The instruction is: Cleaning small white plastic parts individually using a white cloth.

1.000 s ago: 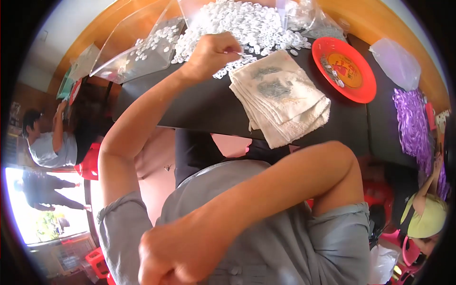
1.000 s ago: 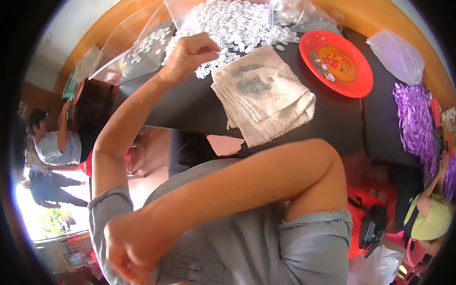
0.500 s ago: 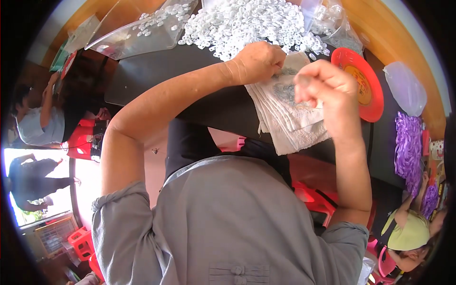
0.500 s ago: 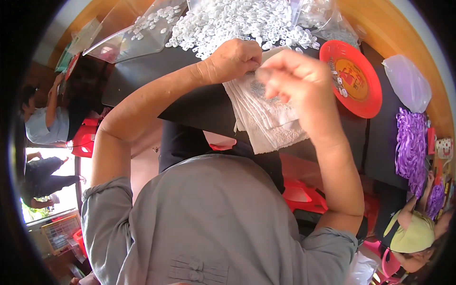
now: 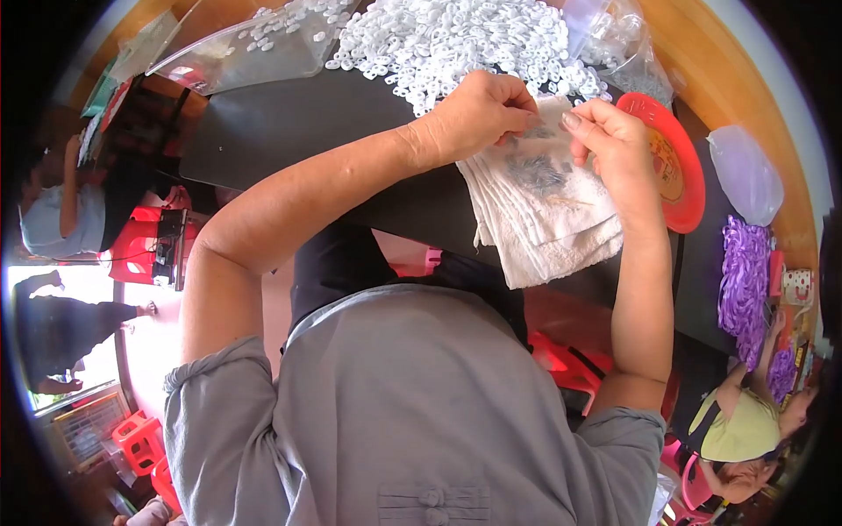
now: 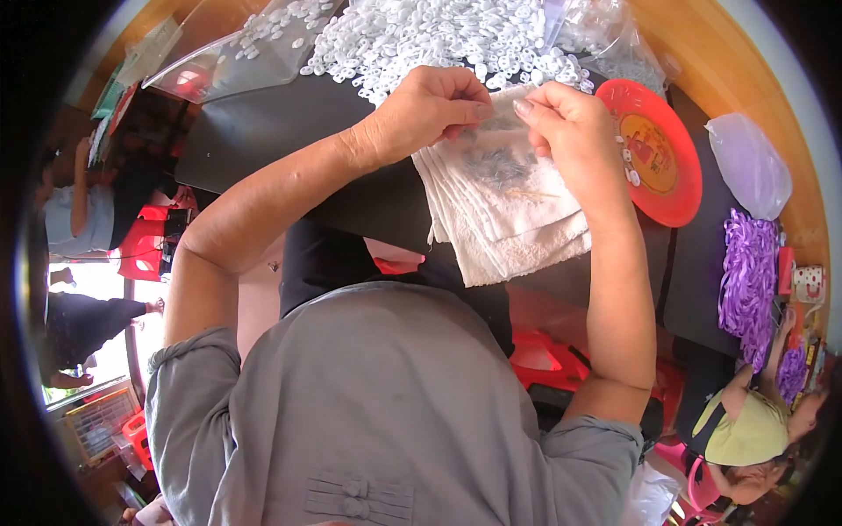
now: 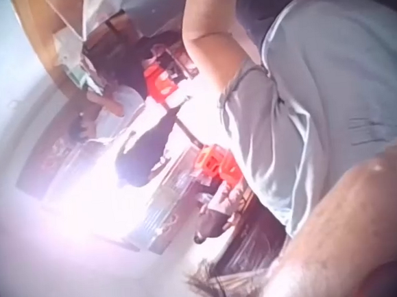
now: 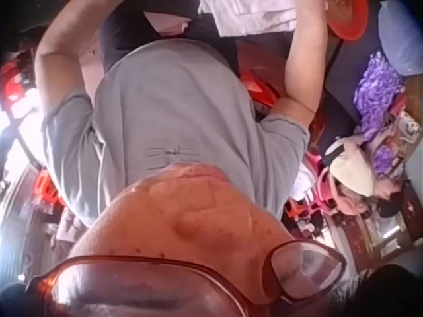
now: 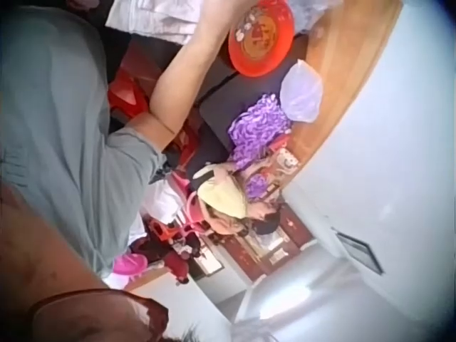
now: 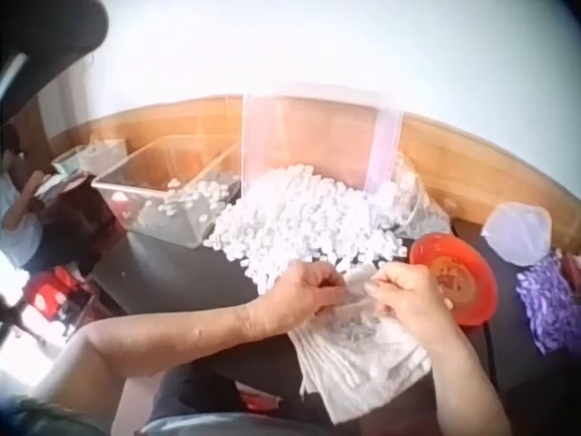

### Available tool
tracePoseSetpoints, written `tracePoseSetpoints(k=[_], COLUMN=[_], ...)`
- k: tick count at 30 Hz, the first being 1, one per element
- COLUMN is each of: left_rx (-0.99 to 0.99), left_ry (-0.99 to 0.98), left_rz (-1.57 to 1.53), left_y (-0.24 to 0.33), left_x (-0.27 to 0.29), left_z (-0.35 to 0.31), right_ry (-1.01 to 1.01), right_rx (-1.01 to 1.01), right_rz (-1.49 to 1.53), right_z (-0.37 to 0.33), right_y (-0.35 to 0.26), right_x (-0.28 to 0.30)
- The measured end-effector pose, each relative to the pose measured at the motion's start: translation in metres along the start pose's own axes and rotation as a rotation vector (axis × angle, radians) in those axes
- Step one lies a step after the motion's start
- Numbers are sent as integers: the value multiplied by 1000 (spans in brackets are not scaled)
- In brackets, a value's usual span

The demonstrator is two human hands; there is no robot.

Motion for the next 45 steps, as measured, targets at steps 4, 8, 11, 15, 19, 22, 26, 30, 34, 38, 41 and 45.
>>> tracePoseSetpoints(k=[4,8,11,15,19,22,26,30,34,38,41,45], left_rx=[-97,-107,-19,-29,-175,-55,86,157,133,92,-198,-379], left_ry=[45,65,56,64,94,65,9,-10,-24,-14,97,243], left_rz=[3,-2,-38,-39,-51,-171,-333,-447,-510,-390,164,631], left_y=[-2,2,2,-5,-6,2,7,10,5,13,8,-1], left_x=[-7,-9,-9,-9,-13,-9,-3,-2,2,12,37,95], left_z=[-1,-4,-5,-4,-3,-7,-14,-20,-20,-20,-19,-39], right_ry=[-18,-10,5,13,31,37,81,128,123,90,162,152], right_rx=[-68,-19,39,58,14,104,307,431,425,402,361,330], right_rz=[28,-1,1,49,-21,-50,-110,-123,-99,-85,-78,-4], right_z=[0,0,2,5,0,-8,-13,-13,-15,-11,-14,-20], right_y=[1,2,11,15,9,3,-3,-7,-7,-3,-2,-3], right_x=[-13,-16,-10,-6,-4,-14,-20,-25,-27,-27,-27,-19])
Point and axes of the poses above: each hand's wrist, its own z-axis towards the middle knuckle, its own x-axis out of the back of the hand, y = z × x, the point moved 2 cm from there along z, towards the middle knuckle, and after that the axes turned 3 degrees about -x, right-handed, at the moved point
